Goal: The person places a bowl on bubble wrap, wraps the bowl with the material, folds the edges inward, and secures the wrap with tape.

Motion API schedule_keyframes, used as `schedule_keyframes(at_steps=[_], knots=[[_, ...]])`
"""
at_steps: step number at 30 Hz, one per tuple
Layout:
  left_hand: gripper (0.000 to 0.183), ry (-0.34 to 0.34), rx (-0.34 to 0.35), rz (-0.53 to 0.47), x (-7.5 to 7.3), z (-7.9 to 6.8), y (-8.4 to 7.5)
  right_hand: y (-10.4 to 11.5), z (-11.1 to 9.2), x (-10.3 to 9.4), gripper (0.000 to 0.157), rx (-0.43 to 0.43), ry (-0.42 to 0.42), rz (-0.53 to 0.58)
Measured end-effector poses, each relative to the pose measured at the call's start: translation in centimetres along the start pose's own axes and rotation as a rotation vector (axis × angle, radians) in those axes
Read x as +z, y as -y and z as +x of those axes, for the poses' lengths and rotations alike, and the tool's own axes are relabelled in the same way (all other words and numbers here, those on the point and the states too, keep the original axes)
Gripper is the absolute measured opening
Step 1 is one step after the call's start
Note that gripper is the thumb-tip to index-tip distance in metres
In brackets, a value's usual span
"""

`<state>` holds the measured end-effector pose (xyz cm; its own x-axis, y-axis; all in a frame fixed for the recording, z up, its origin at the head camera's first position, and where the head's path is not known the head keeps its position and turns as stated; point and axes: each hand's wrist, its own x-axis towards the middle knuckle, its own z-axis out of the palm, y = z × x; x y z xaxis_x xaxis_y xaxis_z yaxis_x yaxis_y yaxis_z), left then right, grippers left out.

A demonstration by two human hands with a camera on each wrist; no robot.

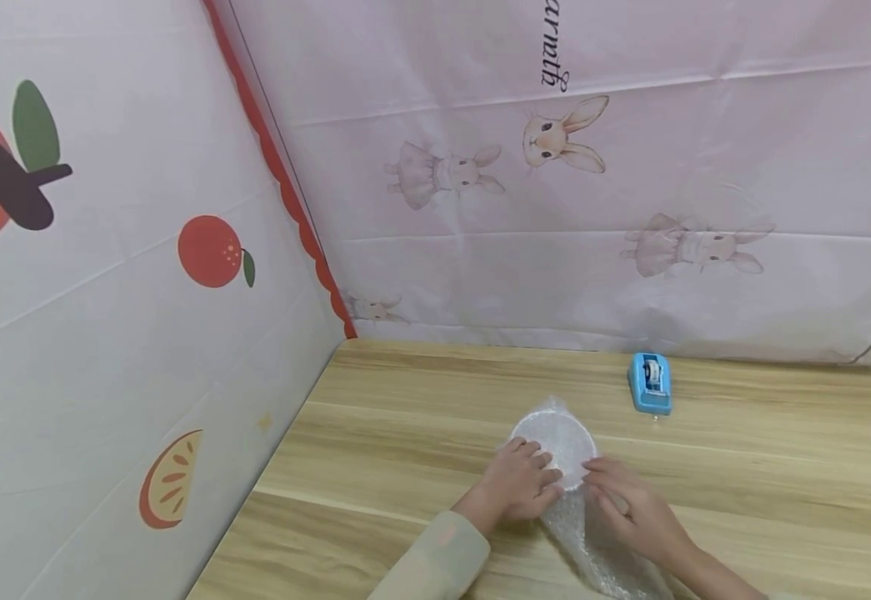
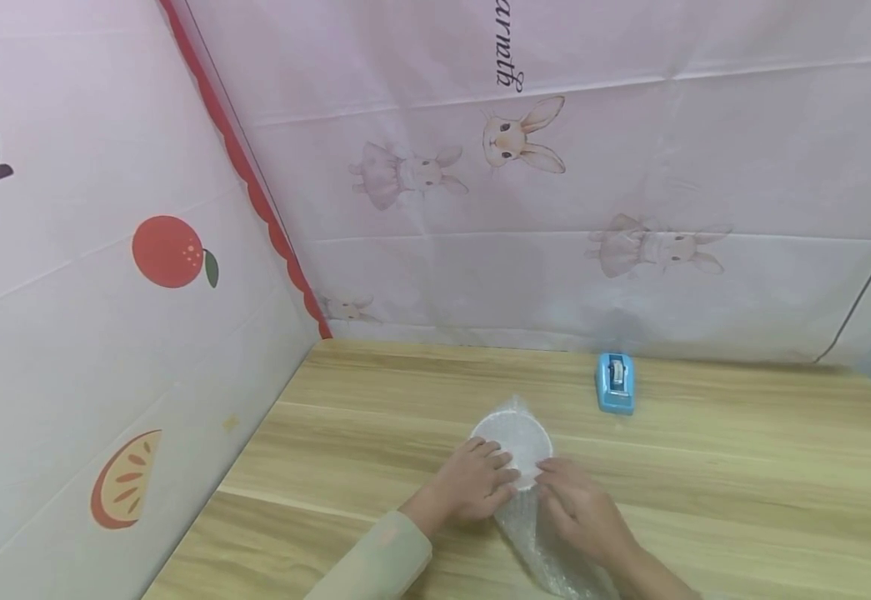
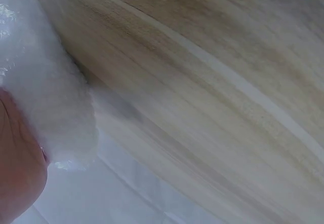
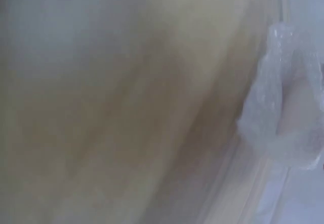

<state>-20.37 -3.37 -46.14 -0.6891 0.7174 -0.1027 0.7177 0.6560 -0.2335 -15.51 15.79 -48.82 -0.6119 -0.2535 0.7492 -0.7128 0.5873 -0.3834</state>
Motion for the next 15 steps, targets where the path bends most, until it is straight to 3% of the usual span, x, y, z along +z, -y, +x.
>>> schedule_keyframes(at_steps=[3,5,8,15], knots=[[0.046,0.006,-0.003,-0.022,0.0,0.0,0.0,0.3,-0.1,-0.6,0.023,0.192,-0.084,0.068],[0.047,0.015,-0.005,-0.038,-0.1,-0.1,0.0,0.4,-0.1,-1.2,0.019,0.343,-0.091,0.09],[0.047,0.014,-0.004,-0.046,0.0,-0.1,0.1,0.2,-0.3,-2.2,0.015,0.524,-0.025,0.086],[0.047,-0.009,0.001,-0.045,0.2,-0.1,0.1,-0.7,-1.1,-3.5,0.02,0.792,0.202,0.089]])
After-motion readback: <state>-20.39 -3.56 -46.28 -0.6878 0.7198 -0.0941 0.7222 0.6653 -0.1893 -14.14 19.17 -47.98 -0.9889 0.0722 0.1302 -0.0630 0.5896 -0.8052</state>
